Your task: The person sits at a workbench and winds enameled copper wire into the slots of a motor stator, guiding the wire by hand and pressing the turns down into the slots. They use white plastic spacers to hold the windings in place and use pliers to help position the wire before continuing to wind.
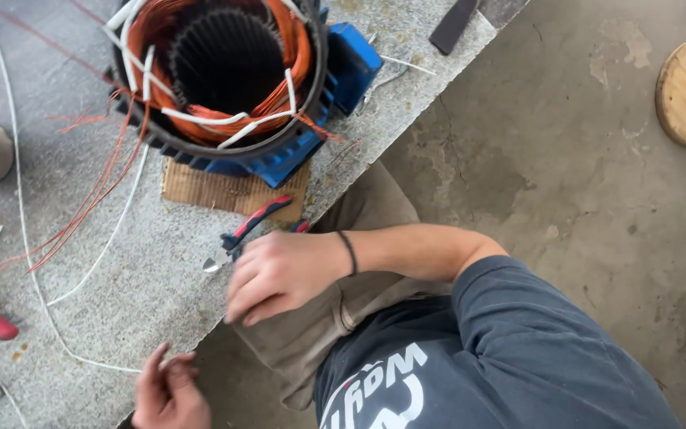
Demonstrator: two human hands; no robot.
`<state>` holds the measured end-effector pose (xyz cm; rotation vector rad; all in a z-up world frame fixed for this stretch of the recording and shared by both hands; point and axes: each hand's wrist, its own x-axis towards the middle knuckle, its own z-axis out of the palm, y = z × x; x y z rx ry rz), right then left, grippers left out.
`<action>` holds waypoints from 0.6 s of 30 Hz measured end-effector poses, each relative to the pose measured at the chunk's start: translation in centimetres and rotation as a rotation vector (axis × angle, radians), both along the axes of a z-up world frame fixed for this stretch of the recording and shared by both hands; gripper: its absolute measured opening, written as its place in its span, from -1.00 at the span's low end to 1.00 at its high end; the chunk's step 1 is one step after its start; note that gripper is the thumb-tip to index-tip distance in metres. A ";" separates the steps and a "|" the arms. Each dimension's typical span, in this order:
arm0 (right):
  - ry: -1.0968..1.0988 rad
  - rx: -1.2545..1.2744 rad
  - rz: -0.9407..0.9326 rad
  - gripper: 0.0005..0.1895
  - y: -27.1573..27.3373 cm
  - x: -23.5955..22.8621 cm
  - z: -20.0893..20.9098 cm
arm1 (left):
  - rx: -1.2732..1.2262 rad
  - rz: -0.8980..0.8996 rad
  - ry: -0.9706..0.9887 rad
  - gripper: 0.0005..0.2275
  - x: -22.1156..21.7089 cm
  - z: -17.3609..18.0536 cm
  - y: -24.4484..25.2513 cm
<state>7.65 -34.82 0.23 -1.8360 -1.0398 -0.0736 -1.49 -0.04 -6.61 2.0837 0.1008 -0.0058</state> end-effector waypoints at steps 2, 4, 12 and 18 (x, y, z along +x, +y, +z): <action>0.121 0.102 -0.073 -0.83 -4.7 -2.4 -1.1 | 0.044 -0.093 0.078 -0.75 1.0 2.4 -6.3; 0.255 0.144 -0.481 -0.88 -9.0 -5.0 -3.2 | 0.078 -0.474 0.022 -0.81 1.8 2.3 -10.9; 0.401 -0.010 -0.680 -0.90 -14.3 -14.7 -10.5 | 0.399 -0.818 0.582 -0.84 -2.1 -6.3 -8.7; 0.306 -0.026 -0.728 -0.91 -13.2 -13.7 -13.0 | 0.021 -0.859 0.943 -0.60 -4.2 -15.0 -5.2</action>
